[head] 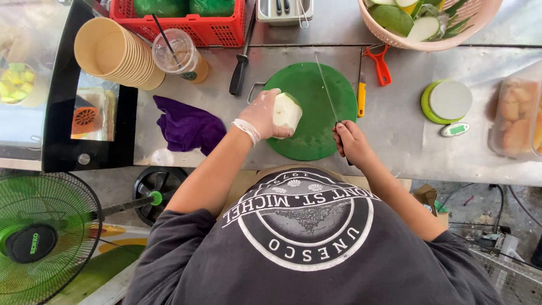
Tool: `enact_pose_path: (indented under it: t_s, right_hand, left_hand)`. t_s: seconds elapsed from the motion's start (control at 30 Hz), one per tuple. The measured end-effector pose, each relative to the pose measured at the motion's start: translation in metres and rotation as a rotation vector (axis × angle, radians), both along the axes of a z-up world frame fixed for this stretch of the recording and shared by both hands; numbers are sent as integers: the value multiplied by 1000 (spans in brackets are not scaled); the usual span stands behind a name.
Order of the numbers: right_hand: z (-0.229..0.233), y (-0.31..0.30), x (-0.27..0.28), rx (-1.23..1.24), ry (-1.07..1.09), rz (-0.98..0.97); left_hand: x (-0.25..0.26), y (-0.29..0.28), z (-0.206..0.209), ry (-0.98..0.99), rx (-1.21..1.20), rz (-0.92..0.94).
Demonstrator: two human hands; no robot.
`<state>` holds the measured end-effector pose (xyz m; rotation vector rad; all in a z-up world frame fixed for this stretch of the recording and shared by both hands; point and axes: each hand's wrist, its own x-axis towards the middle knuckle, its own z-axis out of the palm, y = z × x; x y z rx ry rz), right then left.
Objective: The person uses a knife to peel and slice a fruit on a cutting board, placing the pieces into a basket. The person then places another fruit into a plastic bag at a food stall counter.
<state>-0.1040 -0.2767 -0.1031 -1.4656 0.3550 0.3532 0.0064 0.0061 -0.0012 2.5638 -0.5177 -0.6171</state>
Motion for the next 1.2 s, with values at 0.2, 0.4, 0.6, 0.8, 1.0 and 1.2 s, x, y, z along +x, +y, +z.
enact_pose_path:
  t_s: [0.2, 0.4, 0.6, 0.8, 1.0, 1.2]
  right_hand:
    - [3, 8, -6, -56, 38, 1]
    - [20, 14, -3, -166, -12, 35]
    - [44, 18, -14, -551, -176, 172]
    - [74, 31, -46, -801, -109, 392]
    - [89, 45, -37, -890, -75, 507]
    - [63, 85, 36, -848, -271, 506]
  left_hand:
    - [2, 3, 2, -8, 19, -28]
    - [-9, -2, -10, -118, -50, 152]
    - [-16, -2, -26, -179, -146, 191]
    - [-23, 0, -26, -230, -169, 161]
    - [-31, -2, -30, -387, -239, 162]
    - [-33, -3, -26, -135, -207, 279]
